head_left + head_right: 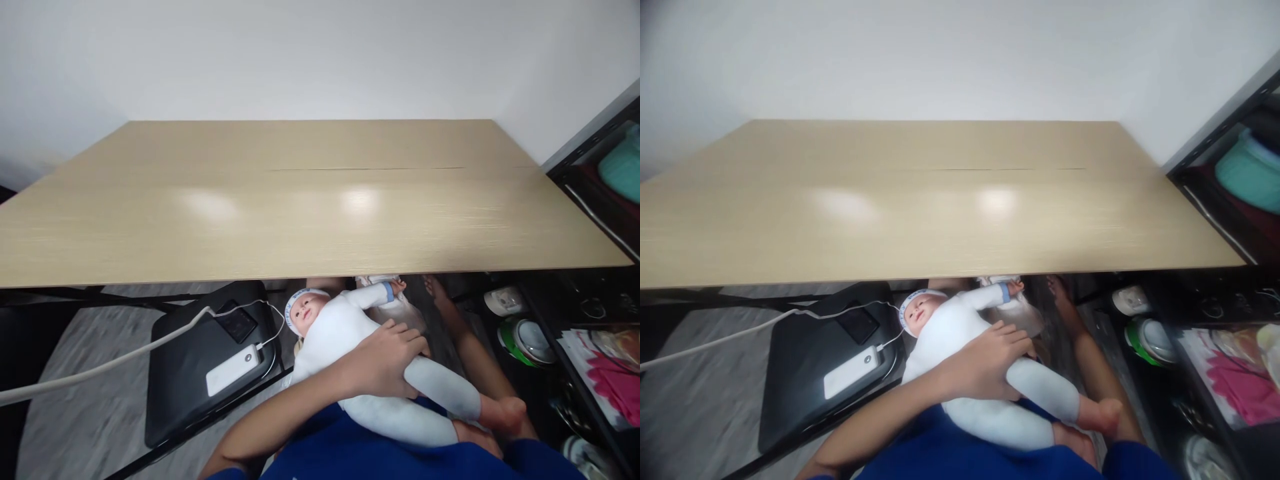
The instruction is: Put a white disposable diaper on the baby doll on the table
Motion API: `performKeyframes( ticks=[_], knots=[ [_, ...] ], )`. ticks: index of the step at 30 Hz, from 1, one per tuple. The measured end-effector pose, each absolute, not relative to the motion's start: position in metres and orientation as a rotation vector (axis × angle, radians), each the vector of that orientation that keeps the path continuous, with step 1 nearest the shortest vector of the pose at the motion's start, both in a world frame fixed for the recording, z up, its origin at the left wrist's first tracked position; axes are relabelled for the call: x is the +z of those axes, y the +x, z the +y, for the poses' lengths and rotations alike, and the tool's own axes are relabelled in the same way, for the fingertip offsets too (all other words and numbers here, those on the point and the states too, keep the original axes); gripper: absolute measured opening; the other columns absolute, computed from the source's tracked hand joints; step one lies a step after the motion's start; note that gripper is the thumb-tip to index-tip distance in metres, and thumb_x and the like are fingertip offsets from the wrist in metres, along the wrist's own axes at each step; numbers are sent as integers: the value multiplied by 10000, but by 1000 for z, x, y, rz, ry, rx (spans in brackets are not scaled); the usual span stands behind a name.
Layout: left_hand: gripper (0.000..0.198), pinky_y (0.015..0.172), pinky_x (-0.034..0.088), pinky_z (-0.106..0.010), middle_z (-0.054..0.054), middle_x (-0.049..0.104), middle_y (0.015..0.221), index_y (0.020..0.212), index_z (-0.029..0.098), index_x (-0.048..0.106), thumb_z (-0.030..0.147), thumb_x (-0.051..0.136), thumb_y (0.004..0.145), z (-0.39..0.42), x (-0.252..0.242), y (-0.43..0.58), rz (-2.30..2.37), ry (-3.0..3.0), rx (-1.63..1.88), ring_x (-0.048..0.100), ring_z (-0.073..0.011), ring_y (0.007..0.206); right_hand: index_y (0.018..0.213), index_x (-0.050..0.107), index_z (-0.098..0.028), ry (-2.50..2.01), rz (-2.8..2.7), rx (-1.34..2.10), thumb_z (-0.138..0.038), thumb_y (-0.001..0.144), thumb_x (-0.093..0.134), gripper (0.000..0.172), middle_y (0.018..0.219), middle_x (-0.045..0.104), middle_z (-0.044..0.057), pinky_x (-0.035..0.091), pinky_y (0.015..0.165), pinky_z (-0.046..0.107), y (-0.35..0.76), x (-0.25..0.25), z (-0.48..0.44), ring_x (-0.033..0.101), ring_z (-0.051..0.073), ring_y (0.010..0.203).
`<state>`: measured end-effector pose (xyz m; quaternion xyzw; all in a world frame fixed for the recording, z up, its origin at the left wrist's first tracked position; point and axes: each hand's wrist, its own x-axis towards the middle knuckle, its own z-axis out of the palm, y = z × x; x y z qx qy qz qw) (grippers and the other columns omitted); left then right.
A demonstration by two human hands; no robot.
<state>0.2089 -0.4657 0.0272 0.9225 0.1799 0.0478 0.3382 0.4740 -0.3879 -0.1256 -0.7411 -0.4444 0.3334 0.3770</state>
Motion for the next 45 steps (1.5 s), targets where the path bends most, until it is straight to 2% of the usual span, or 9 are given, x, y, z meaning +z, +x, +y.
performKeyframes(
  ticks=[6, 9, 15, 18, 22, 27, 32, 38, 45],
  knots=[
    [438, 939, 481, -458, -79, 781, 1138, 1298, 252, 730, 462, 796, 919, -471, 22, 207, 396, 2450, 162, 682, -332, 1079, 1096, 786, -181, -1792, -1202, 895, -449, 1113, 572, 344, 1082, 801, 146, 618, 977, 435, 475, -98, -441, 765, 274, 1011],
    [438, 999, 476, -466, -88, 791, 1168, 1319, 223, 730, 426, 784, 935, -474, 18, 208, 363, 2476, 196, 677, -338, 1100, 1235, 795, -244, -1515, -1607, 961, -439, 1046, 688, 292, 1253, 814, 107, 570, 1129, 472, 446, -64, -455, 753, 304, 1201],
    [525, 1172, 457, -482, -101, 761, 1334, 1481, 209, 632, 362, 764, 997, -486, 22, 203, 401, 2444, 289, 657, -313, 1238, 1556, 639, -238, -1342, -2366, 946, -223, 971, 734, 593, 1590, 669, 140, 462, 1262, 501, 369, -37, -413, 610, 321, 1477],
    [563, 1134, 524, -447, -105, 695, 1457, 1561, 286, 521, 398, 729, 1050, -508, 16, 174, 625, 2262, 612, 649, -291, 1325, 1346, 744, -192, -1423, -2507, 893, -169, 952, 700, 397, 1386, 774, 157, 523, 1145, 469, 347, -35, -395, 707, 335, 1310],
    [223, 1123, 559, -514, -110, 658, 1339, 1290, 305, 547, 352, 621, 1085, -541, -22, 99, 1429, 1774, 1224, 663, -303, 1296, 1195, 767, -184, -1378, -2522, 821, -168, 971, 649, 254, 1264, 806, 150, 543, 1042, 421, 339, -26, -397, 752, 317, 1168],
    [647, 1052, 633, -544, -149, 760, 1295, 1238, 239, 625, 765, 733, 878, -556, -58, 34, 1718, 1068, 745, 744, -392, 1254, 1220, 755, -203, -1344, -2553, 713, -169, 976, 645, 270, 1278, 796, 125, 535, 1046, 400, 337, -18, -405, 735, 302, 1194],
    [631, 1028, 660, -542, -104, 841, 1227, 1227, 232, 696, 572, 874, 726, -567, -44, 39, 1638, 1174, 620, 798, -407, 1164, 1253, 732, -220, -1275, -2531, 688, -158, 996, 607, 292, 1257, 788, 102, 538, 1043, 385, 341, 5, -411, 714, 284, 1211],
    [480, 796, 677, -465, -81, 831, 1064, 1186, 227, 684, 357, 759, 730, -564, -10, 46, 1586, 1420, 686, 809, -358, 931, 1356, 710, -255, -1202, -2402, 596, -220, 1042, 600, 334, 1248, 790, 77, 535, 1060, 406, 359, 48, -429, 717, 281, 1185],
    [587, 881, 643, -457, -103, 805, 1239, 1330, 231, 650, 480, 769, 811, -466, 60, 44, 1469, 1744, 577, 797, -387, 1092, 1284, 770, -281, -1420, -2124, 461, -284, 998, 678, 300, 1200, 833, 48, 544, 919, 366, 388, 80, -407, 768, 294, 1076]
  ],
)
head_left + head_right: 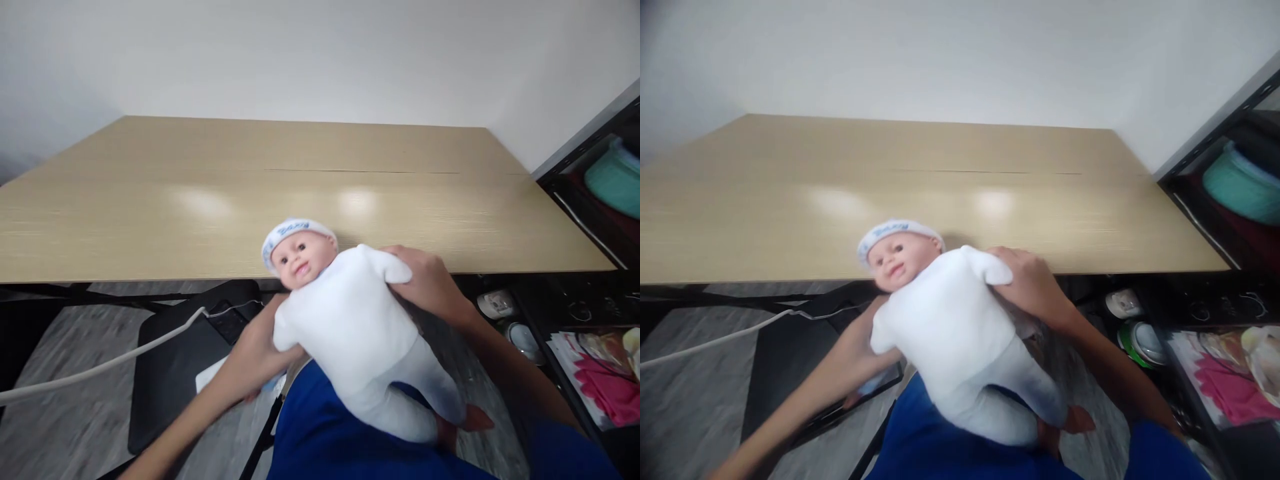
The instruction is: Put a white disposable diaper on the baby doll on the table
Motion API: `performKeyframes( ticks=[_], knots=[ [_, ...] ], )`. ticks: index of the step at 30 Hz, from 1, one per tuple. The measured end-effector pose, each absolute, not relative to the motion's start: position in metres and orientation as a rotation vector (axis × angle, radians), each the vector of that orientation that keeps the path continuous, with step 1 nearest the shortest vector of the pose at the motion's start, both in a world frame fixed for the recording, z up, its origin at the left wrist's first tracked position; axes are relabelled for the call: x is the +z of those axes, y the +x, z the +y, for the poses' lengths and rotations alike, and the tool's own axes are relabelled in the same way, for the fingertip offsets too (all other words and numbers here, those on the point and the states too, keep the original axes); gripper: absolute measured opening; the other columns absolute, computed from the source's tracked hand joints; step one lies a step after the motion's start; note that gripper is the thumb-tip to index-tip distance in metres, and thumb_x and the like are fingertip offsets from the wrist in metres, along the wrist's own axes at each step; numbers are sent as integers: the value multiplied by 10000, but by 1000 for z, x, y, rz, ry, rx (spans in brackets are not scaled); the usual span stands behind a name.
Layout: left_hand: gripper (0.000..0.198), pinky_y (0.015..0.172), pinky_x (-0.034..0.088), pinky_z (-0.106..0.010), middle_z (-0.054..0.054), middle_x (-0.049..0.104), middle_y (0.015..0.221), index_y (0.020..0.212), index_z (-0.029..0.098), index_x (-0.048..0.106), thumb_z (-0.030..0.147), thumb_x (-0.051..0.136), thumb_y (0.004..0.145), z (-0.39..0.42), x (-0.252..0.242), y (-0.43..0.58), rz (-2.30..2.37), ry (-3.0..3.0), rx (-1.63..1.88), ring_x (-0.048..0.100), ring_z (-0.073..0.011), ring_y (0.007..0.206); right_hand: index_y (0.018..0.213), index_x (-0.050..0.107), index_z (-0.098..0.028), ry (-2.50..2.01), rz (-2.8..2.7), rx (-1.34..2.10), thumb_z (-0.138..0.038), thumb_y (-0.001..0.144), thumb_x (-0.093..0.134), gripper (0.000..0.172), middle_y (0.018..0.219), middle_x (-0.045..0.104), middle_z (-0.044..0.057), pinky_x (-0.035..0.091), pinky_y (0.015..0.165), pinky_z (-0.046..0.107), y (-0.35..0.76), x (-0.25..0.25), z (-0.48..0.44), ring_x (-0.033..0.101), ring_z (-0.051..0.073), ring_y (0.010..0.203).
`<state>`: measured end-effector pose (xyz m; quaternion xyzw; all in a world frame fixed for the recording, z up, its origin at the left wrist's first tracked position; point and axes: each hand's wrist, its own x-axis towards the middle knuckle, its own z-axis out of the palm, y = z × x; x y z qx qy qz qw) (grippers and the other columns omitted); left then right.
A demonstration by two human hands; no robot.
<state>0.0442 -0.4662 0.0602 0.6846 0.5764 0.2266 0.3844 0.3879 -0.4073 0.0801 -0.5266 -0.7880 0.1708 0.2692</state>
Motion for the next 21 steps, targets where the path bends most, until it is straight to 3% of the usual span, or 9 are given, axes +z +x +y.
performKeyframes(
  ticks=[4, 10, 16, 21],
  knots=[
    [698, 849, 611, -454, -123, 803, 1211, 1379, 209, 605, 622, 732, 830, -383, 87, 53, 1431, 1932, 423, 781, -391, 1061, 1182, 788, -240, -1570, -2049, 222, -340, 932, 745, 272, 1043, 844, 75, 484, 766, 341, 412, 78, -367, 769, 307, 932],
    [825, 941, 582, -479, -165, 752, 1335, 1376, 170, 574, 655, 755, 733, -281, 92, 79, 1380, 2046, 299, 735, -406, 1172, 1132, 797, -227, -1761, -1960, 71, -443, 905, 766, 315, 998, 855, 115, 419, 683, 346, 437, 55, -314, 754, 337, 863],
    [787, 938, 577, -465, -169, 766, 1319, 1391, 165, 568, 581, 723, 741, -255, 74, 82, 1424, 2045, 238, 741, -392, 1156, 1137, 781, -237, -1753, -1918, 184, -434, 938, 711, 288, 1061, 852, 109, 491, 747, 376, 449, 27, -308, 756, 341, 934],
    [732, 898, 572, -475, -166, 784, 1271, 1411, 189, 557, 597, 716, 825, -266, 58, 61, 1545, 2105, 280, 760, -396, 1090, 1202, 717, -246, -1651, -1960, 117, -480, 1002, 635, 319, 1156, 807, 132, 544, 861, 447, 455, 11, -321, 741, 372, 1051]
  ],
)
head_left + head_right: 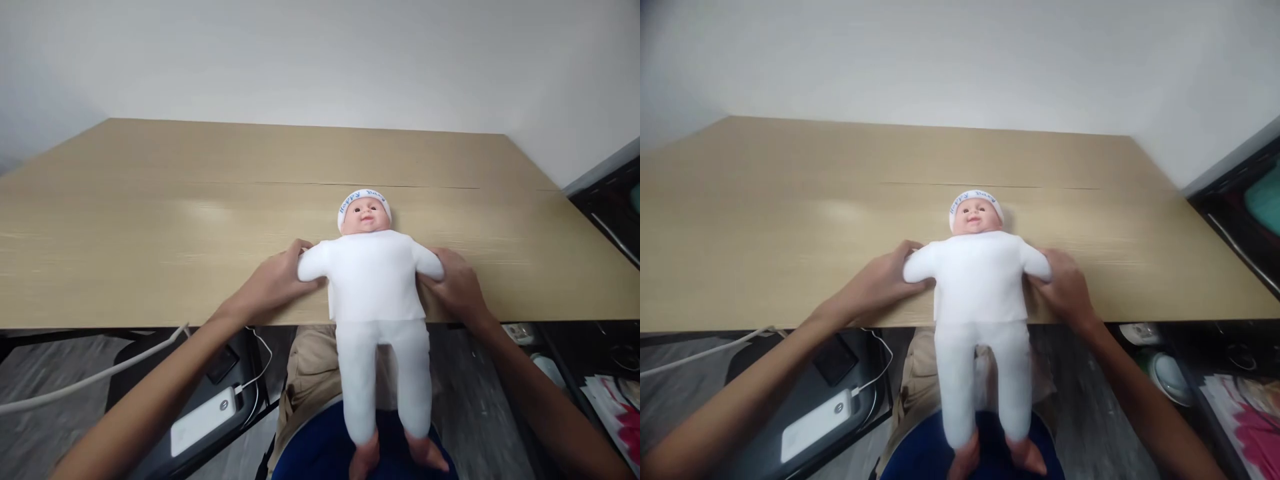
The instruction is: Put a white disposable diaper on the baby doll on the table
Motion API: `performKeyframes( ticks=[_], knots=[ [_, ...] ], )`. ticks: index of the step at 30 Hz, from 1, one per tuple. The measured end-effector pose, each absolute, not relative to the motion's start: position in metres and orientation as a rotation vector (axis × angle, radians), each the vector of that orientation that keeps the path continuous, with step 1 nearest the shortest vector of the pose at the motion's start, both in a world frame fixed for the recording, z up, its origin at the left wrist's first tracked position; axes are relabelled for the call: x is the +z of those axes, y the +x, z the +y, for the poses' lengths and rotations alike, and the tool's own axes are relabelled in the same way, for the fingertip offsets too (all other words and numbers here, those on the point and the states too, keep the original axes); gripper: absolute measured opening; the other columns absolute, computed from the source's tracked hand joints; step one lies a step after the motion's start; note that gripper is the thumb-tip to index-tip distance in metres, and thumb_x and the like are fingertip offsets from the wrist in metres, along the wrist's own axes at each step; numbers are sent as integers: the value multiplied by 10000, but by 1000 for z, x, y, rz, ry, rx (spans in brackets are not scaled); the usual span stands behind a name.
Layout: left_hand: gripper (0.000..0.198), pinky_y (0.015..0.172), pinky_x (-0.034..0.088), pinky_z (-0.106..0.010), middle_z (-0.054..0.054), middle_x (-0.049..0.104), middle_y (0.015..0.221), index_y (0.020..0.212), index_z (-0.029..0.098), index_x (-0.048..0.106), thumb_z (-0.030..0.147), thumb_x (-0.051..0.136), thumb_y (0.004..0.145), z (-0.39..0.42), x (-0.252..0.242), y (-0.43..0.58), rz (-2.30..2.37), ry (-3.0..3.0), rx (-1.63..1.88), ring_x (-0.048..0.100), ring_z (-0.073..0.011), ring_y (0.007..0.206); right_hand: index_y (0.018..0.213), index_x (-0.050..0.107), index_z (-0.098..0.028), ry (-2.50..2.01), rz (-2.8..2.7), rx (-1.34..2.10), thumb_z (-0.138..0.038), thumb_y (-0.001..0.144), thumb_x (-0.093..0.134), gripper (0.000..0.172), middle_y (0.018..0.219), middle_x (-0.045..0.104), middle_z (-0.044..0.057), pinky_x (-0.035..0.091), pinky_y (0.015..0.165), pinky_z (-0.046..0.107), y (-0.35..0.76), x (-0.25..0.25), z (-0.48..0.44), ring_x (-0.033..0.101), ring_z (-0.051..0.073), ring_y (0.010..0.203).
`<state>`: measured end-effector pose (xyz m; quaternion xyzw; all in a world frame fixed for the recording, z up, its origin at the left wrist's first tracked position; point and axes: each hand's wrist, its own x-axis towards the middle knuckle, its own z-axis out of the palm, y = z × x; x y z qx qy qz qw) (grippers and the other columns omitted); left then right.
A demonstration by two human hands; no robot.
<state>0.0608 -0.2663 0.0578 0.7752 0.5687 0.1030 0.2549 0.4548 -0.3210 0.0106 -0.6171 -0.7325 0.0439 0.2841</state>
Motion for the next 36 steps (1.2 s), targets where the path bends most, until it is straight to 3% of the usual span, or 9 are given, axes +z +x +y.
performKeyframes(
  ticks=[7, 15, 19, 25, 36],
  knots=[
    [546, 833, 552, -453, -157, 794, 1206, 1262, 201, 632, 612, 660, 904, -242, 47, 54, 1611, 2211, 319, 751, -398, 1080, 1183, 698, -255, -1716, -1987, 94, -464, 982, 663, 292, 1057, 788, 102, 514, 738, 402, 454, 3, -300, 748, 350, 934],
    [467, 824, 531, -422, -152, 789, 1173, 1155, 201, 687, 596, 695, 907, -176, 41, 60, 1698, 2326, 430, 732, -391, 1100, 1059, 699, -238, -1717, -1997, 79, -546, 972, 645, 324, 1003, 780, 115, 499, 731, 391, 453, 4, -219, 715, 335, 893],
    [534, 828, 533, -418, -164, 774, 1262, 1253, 202, 686, 612, 726, 913, -144, 35, 64, 1827, 2301, 469, 725, -395, 1135, 1041, 699, -236, -1718, -1953, 31, -572, 968, 640, 349, 1025, 785, 133, 526, 766, 415, 450, -1, -179, 717, 354, 927],
    [582, 963, 530, -448, -179, 771, 1317, 1298, 201, 691, 659, 714, 939, -99, 23, 68, 1902, 2354, 596, 675, -413, 1251, 1311, 661, -203, -1595, -1898, -55, -472, 939, 668, 459, 1270, 776, 178, 572, 970, 497, 442, -8, -127, 701, 392, 1153],
    [643, 977, 510, -456, -190, 771, 1281, 1298, 183, 679, 719, 678, 943, -11, 16, 64, 1923, 2381, 681, 663, -409, 1212, 1324, 665, -183, -1611, -2002, -150, -472, 1031, 590, 419, 1265, 739, 198, 542, 1043, 545, 441, -5, -43, 648, 413, 1178]
  ],
)
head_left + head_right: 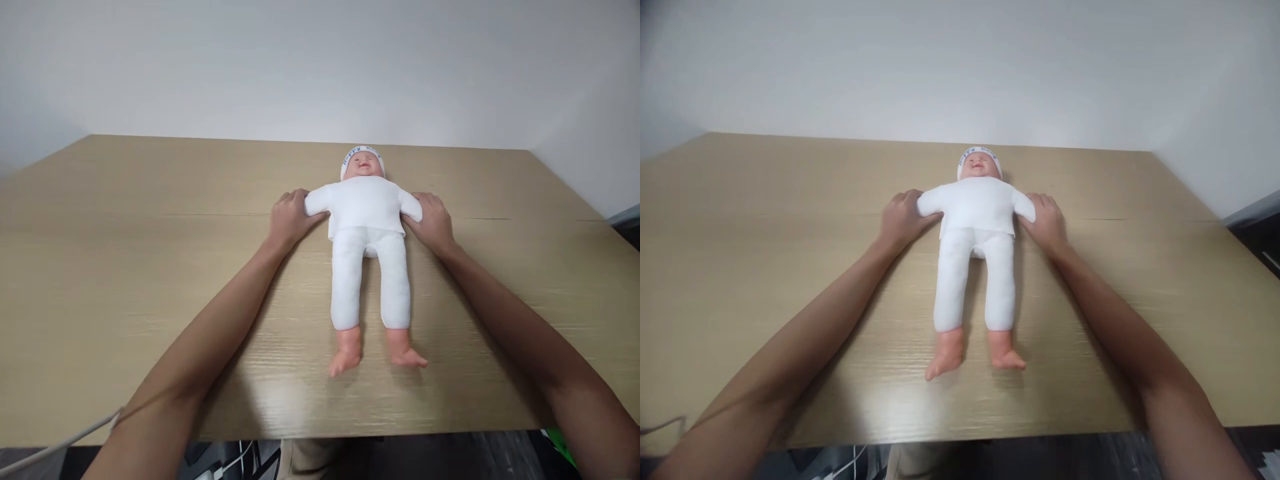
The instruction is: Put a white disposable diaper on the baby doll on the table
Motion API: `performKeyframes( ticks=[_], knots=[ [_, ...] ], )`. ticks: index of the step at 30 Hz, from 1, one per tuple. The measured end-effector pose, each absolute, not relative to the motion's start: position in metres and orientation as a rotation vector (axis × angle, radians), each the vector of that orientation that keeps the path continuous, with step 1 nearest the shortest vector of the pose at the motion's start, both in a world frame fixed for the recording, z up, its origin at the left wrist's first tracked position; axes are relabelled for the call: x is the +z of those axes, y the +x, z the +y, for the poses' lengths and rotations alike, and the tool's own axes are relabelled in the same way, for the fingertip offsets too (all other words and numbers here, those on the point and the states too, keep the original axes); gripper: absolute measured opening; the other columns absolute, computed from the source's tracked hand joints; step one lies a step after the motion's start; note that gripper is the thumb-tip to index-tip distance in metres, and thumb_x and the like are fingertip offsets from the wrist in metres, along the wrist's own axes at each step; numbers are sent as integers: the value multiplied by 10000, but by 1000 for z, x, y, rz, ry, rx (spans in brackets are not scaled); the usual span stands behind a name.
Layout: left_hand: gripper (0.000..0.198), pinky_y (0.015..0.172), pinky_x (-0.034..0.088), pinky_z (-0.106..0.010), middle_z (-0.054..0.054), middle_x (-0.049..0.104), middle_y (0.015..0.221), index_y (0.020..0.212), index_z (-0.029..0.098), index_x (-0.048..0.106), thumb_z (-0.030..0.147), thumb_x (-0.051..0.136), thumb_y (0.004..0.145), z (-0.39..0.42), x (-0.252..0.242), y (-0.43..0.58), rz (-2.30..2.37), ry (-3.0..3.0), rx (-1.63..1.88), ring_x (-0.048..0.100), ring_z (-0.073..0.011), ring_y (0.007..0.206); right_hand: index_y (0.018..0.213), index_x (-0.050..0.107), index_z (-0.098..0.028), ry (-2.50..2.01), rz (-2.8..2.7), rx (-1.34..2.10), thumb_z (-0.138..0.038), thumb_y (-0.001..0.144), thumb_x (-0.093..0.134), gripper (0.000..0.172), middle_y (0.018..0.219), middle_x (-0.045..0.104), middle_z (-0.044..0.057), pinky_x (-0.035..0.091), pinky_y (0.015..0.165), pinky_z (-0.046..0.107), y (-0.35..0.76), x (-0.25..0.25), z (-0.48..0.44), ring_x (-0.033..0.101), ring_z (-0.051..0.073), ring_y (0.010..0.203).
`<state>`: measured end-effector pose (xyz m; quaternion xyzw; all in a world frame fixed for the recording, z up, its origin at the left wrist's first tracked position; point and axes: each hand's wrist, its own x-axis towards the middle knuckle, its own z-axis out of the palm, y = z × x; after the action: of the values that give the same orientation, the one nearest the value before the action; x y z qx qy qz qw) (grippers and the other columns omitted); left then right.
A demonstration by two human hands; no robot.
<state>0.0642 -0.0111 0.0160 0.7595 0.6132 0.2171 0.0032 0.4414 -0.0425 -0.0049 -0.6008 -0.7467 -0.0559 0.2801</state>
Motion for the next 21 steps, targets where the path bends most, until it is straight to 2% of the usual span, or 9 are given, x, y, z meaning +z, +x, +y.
performKeyframes(
  ticks=[6, 12, 15, 17, 21],
  knots=[
    [671, 1006, 502, -473, -192, 762, 1280, 1307, 190, 665, 751, 678, 939, 25, 12, 64, 1936, 2392, 690, 647, -412, 1204, 1370, 636, -190, -1579, -2014, -110, -530, 1046, 569, 475, 1318, 722, 204, 523, 1079, 584, 442, -6, -5, 627, 434, 1231],
    [772, 1155, 425, -521, -188, 708, 1425, 1472, 195, 601, 777, 632, 966, 19, 7, 30, 1737, 2494, 748, 615, -421, 1317, 1485, 593, -159, -1358, -2171, -20, -689, 1004, 626, 717, 1382, 707, 218, 503, 1103, 554, 478, -3, -11, 641, 402, 1228],
    [734, 1206, 382, -533, -157, 718, 1421, 1489, 224, 601, 751, 619, 979, 12, 6, 3, 1641, 2536, 751, 625, -395, 1314, 1400, 657, -179, -1360, -2196, 31, -749, 1006, 587, 696, 1294, 742, 203, 496, 1084, 573, 505, -7, -16, 658, 394, 1178],
    [726, 1196, 400, -521, -144, 739, 1384, 1485, 231, 618, 748, 624, 975, 9, 6, -9, 1605, 2522, 753, 642, -379, 1284, 1298, 706, -198, -1391, -2182, 48, -774, 1007, 562, 660, 1248, 755, 196, 485, 1091, 596, 518, -12, -16, 662, 400, 1173],
    [730, 1151, 460, -484, -135, 747, 1387, 1486, 236, 646, 746, 630, 966, 10, 8, -16, 1557, 2468, 753, 649, -355, 1248, 1258, 736, -210, -1381, -2167, 60, -746, 1010, 577, 611, 1313, 747, 201, 466, 1129, 631, 526, -24, -11, 655, 418, 1245]
  ],
)
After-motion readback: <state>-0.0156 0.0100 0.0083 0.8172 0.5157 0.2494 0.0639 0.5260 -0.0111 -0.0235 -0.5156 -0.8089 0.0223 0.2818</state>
